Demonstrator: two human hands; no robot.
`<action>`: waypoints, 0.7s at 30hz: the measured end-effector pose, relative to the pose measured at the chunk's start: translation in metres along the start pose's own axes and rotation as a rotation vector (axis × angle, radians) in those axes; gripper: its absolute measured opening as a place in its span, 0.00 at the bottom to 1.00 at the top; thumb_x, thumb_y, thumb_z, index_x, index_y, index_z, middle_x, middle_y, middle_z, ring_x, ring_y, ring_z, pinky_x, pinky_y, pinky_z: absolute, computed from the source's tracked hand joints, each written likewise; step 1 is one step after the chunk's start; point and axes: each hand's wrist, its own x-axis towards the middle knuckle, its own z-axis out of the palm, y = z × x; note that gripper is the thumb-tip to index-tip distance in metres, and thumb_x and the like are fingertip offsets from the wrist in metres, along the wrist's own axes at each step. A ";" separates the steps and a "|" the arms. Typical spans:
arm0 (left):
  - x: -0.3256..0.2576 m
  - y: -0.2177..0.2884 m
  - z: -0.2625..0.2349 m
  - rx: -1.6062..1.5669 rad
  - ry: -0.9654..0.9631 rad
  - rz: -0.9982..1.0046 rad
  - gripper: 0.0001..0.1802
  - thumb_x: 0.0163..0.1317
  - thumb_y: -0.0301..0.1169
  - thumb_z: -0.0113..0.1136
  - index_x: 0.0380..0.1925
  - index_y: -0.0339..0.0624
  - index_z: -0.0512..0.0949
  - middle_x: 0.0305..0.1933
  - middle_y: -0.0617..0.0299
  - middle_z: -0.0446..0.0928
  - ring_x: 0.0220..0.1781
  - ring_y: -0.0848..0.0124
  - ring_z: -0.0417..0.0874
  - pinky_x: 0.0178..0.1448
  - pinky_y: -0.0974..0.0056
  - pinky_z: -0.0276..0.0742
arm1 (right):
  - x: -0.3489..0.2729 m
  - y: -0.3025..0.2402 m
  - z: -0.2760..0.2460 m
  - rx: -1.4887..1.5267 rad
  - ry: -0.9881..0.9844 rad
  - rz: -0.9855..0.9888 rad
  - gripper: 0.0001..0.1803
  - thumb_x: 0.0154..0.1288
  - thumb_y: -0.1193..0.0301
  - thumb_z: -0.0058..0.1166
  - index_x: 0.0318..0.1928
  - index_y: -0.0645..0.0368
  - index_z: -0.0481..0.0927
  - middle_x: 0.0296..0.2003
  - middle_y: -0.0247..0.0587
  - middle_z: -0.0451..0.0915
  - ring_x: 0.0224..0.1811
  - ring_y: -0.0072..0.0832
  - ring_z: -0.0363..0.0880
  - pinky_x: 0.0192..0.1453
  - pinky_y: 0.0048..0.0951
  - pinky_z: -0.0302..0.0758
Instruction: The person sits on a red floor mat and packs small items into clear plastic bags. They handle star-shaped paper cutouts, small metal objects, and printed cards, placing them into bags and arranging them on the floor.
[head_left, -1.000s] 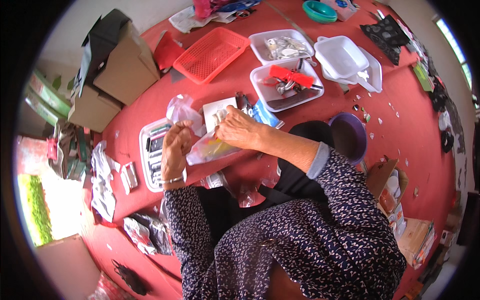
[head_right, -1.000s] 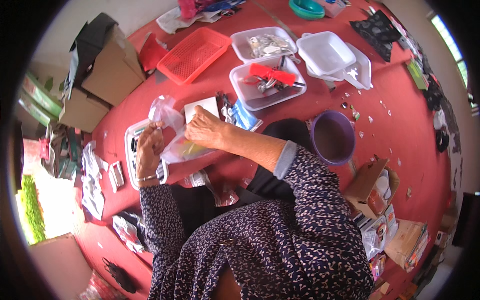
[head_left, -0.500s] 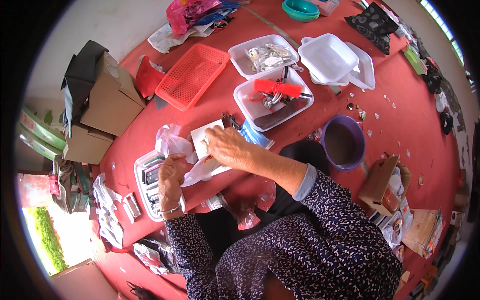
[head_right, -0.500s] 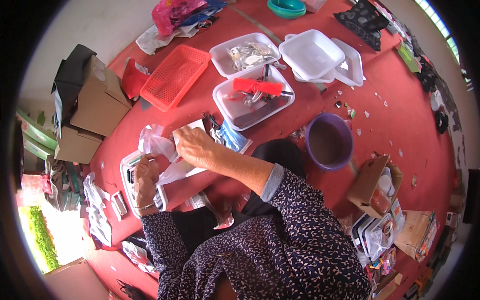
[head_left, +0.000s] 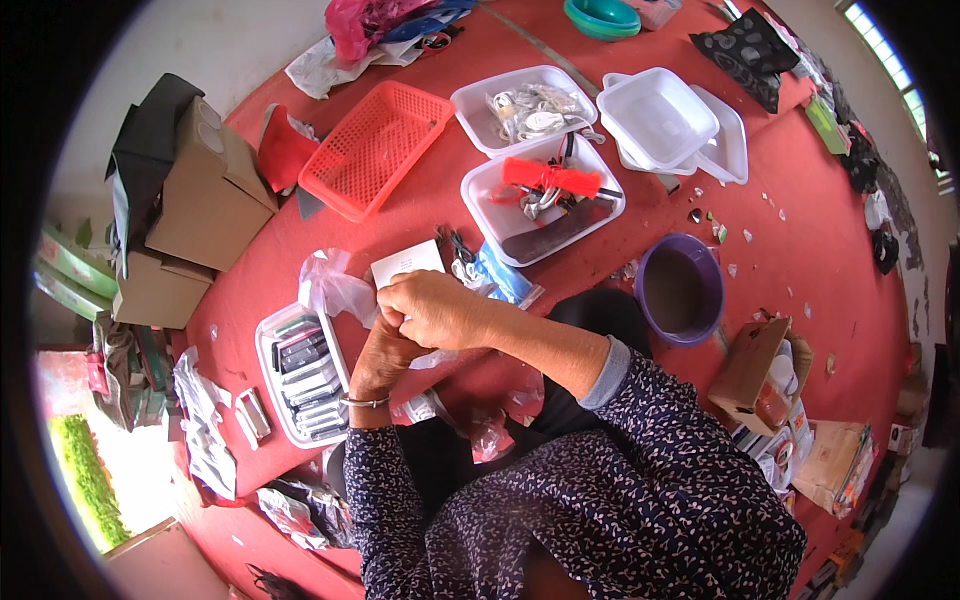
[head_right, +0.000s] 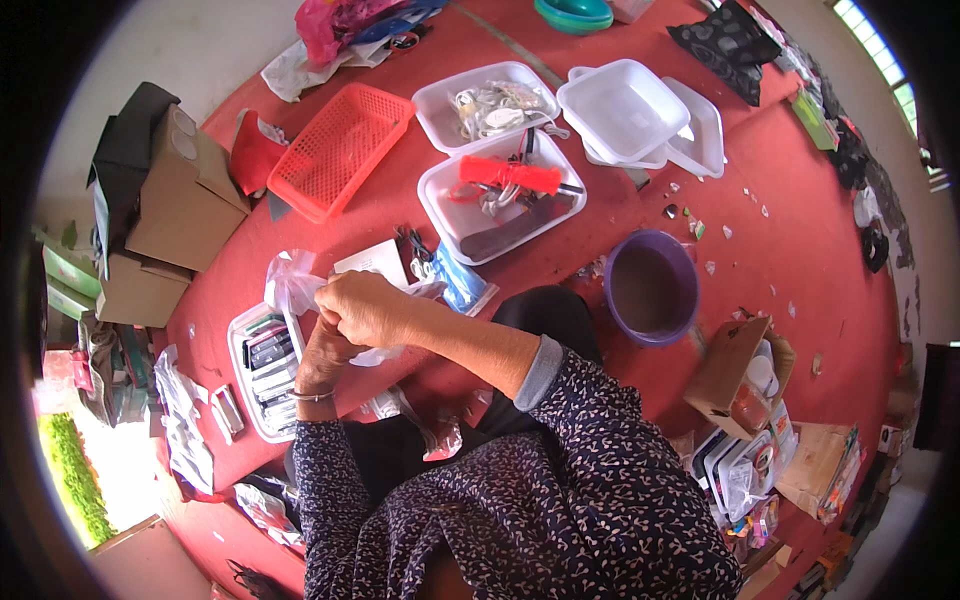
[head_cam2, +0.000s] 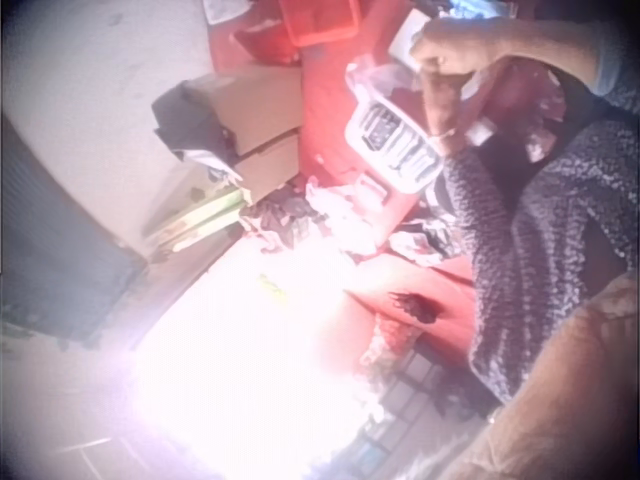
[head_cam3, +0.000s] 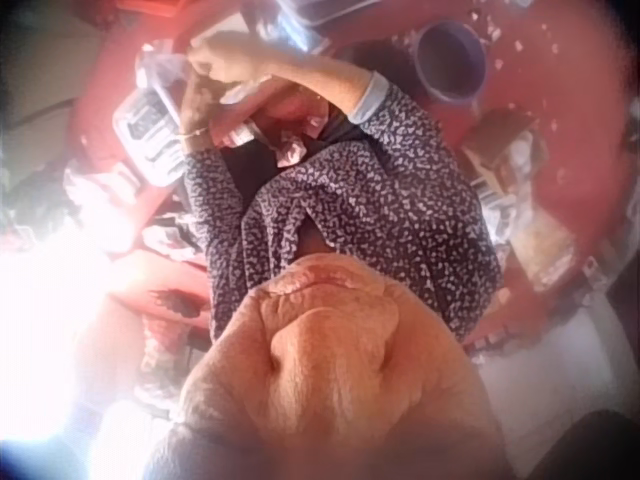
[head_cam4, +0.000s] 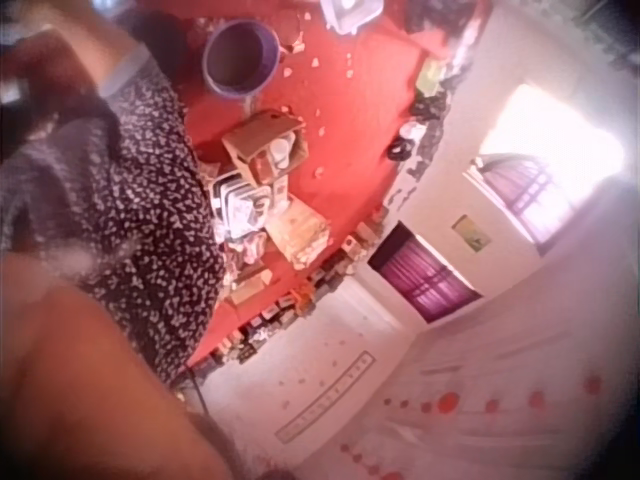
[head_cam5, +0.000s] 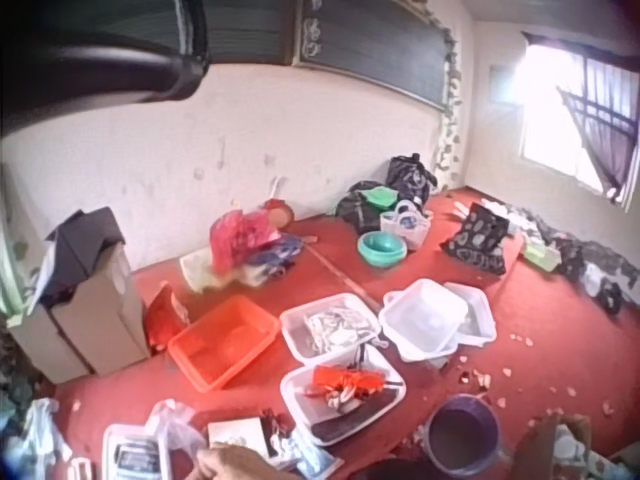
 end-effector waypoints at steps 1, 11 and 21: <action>-0.003 -0.001 0.001 -0.004 0.019 -0.004 0.20 0.48 0.25 0.61 0.43 0.38 0.68 0.36 0.67 0.72 0.37 0.78 0.71 0.42 0.72 0.69 | 0.000 -0.001 -0.002 0.111 -0.006 0.008 0.04 0.43 0.78 0.54 0.23 0.61 0.72 0.25 0.41 0.76 0.28 0.29 0.76 0.33 0.28 0.71; -0.012 0.008 -0.009 -0.199 0.010 -0.046 0.16 0.65 0.37 0.42 0.23 0.40 0.71 0.12 0.74 0.56 0.14 0.84 0.52 0.19 0.76 0.44 | 0.006 0.015 -0.012 1.173 0.005 0.182 0.09 0.58 0.75 0.50 0.40 0.63 0.73 0.36 0.35 0.74 0.37 0.18 0.72 0.42 0.21 0.70; -0.030 0.005 -0.030 -0.635 0.338 -0.048 0.08 0.60 0.33 0.50 0.29 0.41 0.73 0.16 0.73 0.63 0.14 0.83 0.59 0.17 0.76 0.53 | 0.004 -0.006 0.018 0.778 -0.307 0.118 0.20 0.53 0.78 0.53 0.48 0.66 0.67 0.42 0.36 0.71 0.45 0.20 0.69 0.48 0.23 0.69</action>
